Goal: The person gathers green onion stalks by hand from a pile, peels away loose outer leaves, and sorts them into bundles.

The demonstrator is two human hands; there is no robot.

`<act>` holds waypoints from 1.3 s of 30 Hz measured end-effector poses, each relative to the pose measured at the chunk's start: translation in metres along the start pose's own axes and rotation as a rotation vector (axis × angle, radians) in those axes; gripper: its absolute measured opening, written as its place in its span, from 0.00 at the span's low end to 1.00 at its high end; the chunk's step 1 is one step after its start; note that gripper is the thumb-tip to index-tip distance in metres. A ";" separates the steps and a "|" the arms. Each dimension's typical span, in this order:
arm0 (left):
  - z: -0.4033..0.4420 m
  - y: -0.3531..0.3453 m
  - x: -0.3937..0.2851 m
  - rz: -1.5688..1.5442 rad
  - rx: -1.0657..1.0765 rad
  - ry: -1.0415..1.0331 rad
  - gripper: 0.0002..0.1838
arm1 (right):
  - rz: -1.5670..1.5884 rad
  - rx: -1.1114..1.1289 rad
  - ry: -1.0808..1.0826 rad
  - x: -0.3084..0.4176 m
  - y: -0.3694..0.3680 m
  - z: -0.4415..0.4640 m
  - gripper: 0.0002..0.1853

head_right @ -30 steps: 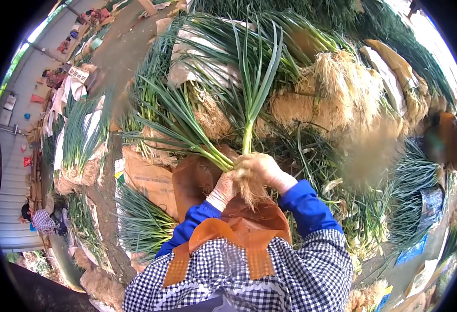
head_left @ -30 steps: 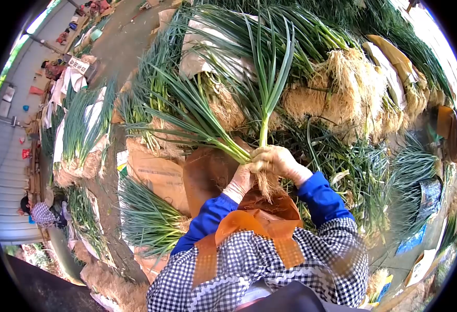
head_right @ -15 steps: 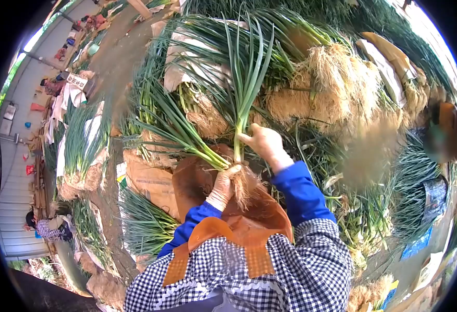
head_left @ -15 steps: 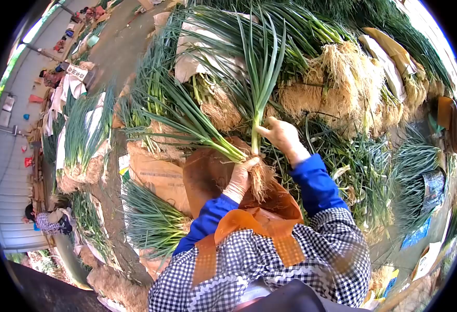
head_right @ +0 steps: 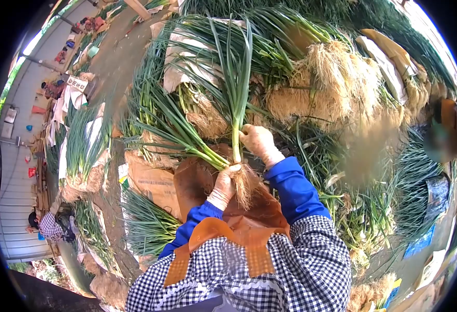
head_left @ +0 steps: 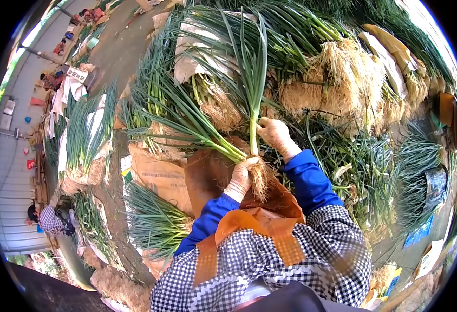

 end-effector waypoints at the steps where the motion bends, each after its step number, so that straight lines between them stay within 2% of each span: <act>1: 0.001 0.002 -0.001 0.037 -0.044 -0.057 0.11 | -0.064 -0.047 0.032 0.004 0.003 -0.003 0.15; 2: 0.001 0.003 -0.002 0.076 -0.087 -0.115 0.11 | -0.128 -0.095 0.064 0.008 0.007 -0.007 0.15; 4: 0.000 -0.002 0.000 0.059 -0.109 -0.116 0.10 | -0.037 -0.141 0.111 0.017 0.017 -0.022 0.15; 5: 0.000 -0.004 0.001 -0.020 -0.097 -0.074 0.10 | 0.083 -0.042 0.060 0.014 0.013 -0.033 0.15; 6: -0.001 -0.007 0.001 -0.095 -0.082 -0.035 0.10 | 0.397 0.186 -0.090 0.010 0.010 -0.055 0.14; 7: -0.002 -0.007 -0.004 -0.072 -0.014 -0.092 0.12 | 0.729 0.379 -0.277 0.012 0.016 -0.082 0.12; 8: 0.014 -0.001 -0.001 -0.013 -0.002 -0.054 0.15 | 0.821 0.524 -0.278 0.018 0.032 -0.100 0.10; 9: 0.007 -0.012 -0.002 -0.064 0.065 -0.013 0.15 | 0.684 0.580 0.023 0.018 0.056 -0.106 0.09; 10: -0.002 -0.022 -0.006 -0.107 0.132 0.031 0.16 | 0.739 0.632 -0.066 -0.003 0.062 -0.113 0.09; 11: 0.011 -0.006 -0.004 -0.025 0.031 0.001 0.16 | 0.493 0.699 -0.274 -0.021 0.079 -0.110 0.10; 12: 0.011 -0.005 -0.004 -0.028 0.034 0.006 0.16 | 0.056 0.628 -0.122 -0.039 0.091 -0.099 0.12; 13: 0.010 -0.005 -0.004 -0.024 0.042 0.008 0.16 | 0.052 0.627 -0.129 -0.051 0.083 -0.094 0.12; 16: 0.005 -0.016 -0.005 -0.020 0.031 -0.002 0.16 | -0.397 0.455 -0.047 -0.106 0.042 -0.060 0.15; 18: 0.001 -0.019 -0.007 0.014 -0.016 -0.121 0.15 | -0.007 0.022 0.192 -0.040 0.047 -0.034 0.15; 20: 0.002 -0.014 -0.005 0.022 -0.056 -0.062 0.10 | 0.170 -0.001 0.125 0.006 0.042 -0.016 0.15; 22: -0.002 -0.013 -0.007 0.036 -0.105 -0.115 0.09 | 0.115 -0.032 0.347 0.009 0.019 -0.005 0.13; 23: 0.000 -0.012 -0.007 0.019 -0.135 -0.125 0.08 | 0.143 0.069 0.308 0.004 0.012 -0.005 0.10; 24: 0.000 -0.014 -0.006 0.016 -0.136 -0.129 0.08 | 0.144 0.071 0.313 0.002 0.006 -0.007 0.10; 26: -0.003 -0.014 -0.006 -0.028 -0.204 -0.160 0.07 | 0.257 -0.119 0.278 0.004 0.010 -0.018 0.07; 27: 0.001 -0.011 -0.004 -0.041 -0.159 -0.151 0.07 | 0.357 -0.028 0.072 -0.006 0.005 -0.026 0.06; 28: 0.002 -0.011 -0.002 -0.043 -0.161 -0.146 0.07 | 0.827 0.172 -0.352 -0.018 -0.007 -0.041 0.08; 30: 0.004 -0.014 -0.001 -0.147 -0.132 -0.109 0.08 | 0.775 0.569 -0.568 -0.007 0.013 -0.074 0.10; 32: 0.008 -0.010 -0.002 -0.090 -0.084 -0.087 0.12 | 1.084 0.803 -0.263 -0.024 0.018 -0.106 0.10; 34: -0.005 -0.021 -0.011 -0.080 -0.026 -0.077 0.15 | 0.733 1.120 -0.278 -0.058 0.045 -0.124 0.13; 35: -0.001 -0.019 -0.009 -0.096 0.008 -0.049 0.17 | 0.170 1.013 -0.272 -0.073 0.062 -0.116 0.16; 36: 0.009 -0.010 -0.004 -0.118 0.028 -0.034 0.16 | 0.165 1.009 -0.280 -0.070 0.065 -0.111 0.16; 38: 0.005 -0.018 -0.005 -0.096 0.043 -0.004 0.16 | -0.011 0.513 -0.374 -0.064 0.071 -0.074 0.18; 39: 0.004 -0.020 -0.005 -0.086 0.068 -0.016 0.16 | 0.172 0.411 -0.399 -0.050 0.064 -0.060 0.18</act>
Point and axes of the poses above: each hand's wrist, its own z-axis towards the middle knuckle, its own y-axis out of the back of the hand, x = y × z, the point moved 5 cm from there along z, towards the middle knuckle, and after that the axes turned 14 degrees about -x, right-handed, at the moved point
